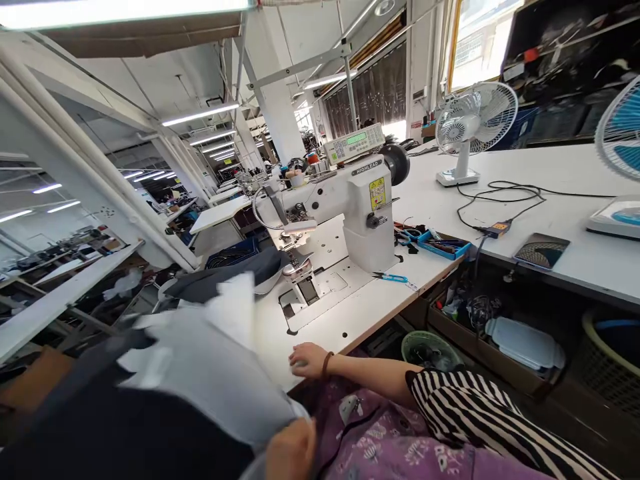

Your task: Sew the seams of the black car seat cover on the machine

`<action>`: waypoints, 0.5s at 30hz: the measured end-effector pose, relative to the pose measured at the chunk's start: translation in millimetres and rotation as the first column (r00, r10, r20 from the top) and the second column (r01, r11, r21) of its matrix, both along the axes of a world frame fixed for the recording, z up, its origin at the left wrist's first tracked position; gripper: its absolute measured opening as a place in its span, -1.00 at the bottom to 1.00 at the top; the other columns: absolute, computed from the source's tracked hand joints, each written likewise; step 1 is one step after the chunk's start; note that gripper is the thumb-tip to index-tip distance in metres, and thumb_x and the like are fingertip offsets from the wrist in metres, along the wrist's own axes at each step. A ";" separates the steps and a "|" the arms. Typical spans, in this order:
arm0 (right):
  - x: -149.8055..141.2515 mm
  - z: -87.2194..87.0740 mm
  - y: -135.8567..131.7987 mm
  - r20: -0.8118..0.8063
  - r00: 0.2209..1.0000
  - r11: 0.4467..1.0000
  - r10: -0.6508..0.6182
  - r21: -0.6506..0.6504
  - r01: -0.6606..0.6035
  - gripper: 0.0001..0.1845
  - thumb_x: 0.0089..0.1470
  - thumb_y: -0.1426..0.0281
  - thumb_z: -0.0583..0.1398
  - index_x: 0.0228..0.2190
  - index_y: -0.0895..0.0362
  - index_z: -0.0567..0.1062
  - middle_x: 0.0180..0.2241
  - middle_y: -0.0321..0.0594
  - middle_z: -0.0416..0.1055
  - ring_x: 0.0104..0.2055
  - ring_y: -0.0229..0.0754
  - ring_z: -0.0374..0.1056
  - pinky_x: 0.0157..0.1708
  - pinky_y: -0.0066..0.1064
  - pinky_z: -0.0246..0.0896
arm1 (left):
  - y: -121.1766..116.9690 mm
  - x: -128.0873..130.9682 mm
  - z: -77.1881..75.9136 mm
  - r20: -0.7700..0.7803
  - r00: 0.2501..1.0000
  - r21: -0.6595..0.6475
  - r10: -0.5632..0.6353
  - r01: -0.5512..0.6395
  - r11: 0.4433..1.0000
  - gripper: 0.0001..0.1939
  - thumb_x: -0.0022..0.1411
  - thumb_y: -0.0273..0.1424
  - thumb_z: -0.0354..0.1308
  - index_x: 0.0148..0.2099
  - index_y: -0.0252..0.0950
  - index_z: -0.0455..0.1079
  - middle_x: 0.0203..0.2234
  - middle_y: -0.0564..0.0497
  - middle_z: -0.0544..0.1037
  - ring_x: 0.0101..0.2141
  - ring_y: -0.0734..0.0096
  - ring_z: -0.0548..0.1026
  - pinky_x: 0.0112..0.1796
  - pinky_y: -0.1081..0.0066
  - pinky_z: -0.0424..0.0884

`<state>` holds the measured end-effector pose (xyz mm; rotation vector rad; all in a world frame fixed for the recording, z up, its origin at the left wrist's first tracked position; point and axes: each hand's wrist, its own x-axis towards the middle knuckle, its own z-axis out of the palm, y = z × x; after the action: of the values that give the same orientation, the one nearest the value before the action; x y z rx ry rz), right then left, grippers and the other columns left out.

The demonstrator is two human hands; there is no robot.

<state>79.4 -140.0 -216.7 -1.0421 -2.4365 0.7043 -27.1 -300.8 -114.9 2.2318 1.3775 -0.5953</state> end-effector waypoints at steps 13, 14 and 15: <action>-161.2 81.6 -37.2 0.212 0.958 0.981 0.192 -0.058 -0.184 0.21 -0.14 -0.06 0.31 0.37 0.05 -0.11 0.37 0.06 -0.07 0.27 0.33 0.13 0.09 0.16 0.23 | 9.8 6.3 -99.7 -0.011 0.953 -0.054 0.302 -0.302 0.952 -0.50 0.33 0.01 -0.02 -0.09 -0.28 0.51 -0.19 -0.13 0.59 -0.02 0.17 0.56 0.01 0.09 0.45; -175.7 80.9 -38.5 0.291 0.942 0.984 0.167 -0.104 -0.142 0.19 -0.15 -0.02 0.31 0.36 0.08 -0.09 0.36 0.09 -0.04 0.24 0.33 0.17 0.05 0.12 0.28 | 9.8 6.0 -100.5 -0.007 0.948 -0.059 0.317 -0.317 0.947 -0.50 0.33 0.02 0.01 -0.08 -0.29 0.50 -0.18 -0.11 0.60 -0.03 0.20 0.56 0.02 0.10 0.45; -186.7 79.8 -38.4 0.345 0.926 0.985 0.154 -0.133 -0.114 0.12 -0.14 0.04 0.31 0.33 0.12 0.01 0.32 0.10 0.05 0.22 0.29 0.21 0.03 0.06 0.31 | 9.5 5.7 -101.1 -0.003 0.944 -0.063 0.329 -0.329 0.942 -0.50 0.32 0.02 0.03 -0.08 -0.29 0.51 -0.18 -0.11 0.60 -0.03 0.20 0.56 0.01 0.09 0.45</action>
<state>-107.3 -178.4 -136.8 -1.1362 -2.8288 0.7587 -21.3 -291.3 -216.0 1.8931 1.6570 -0.5029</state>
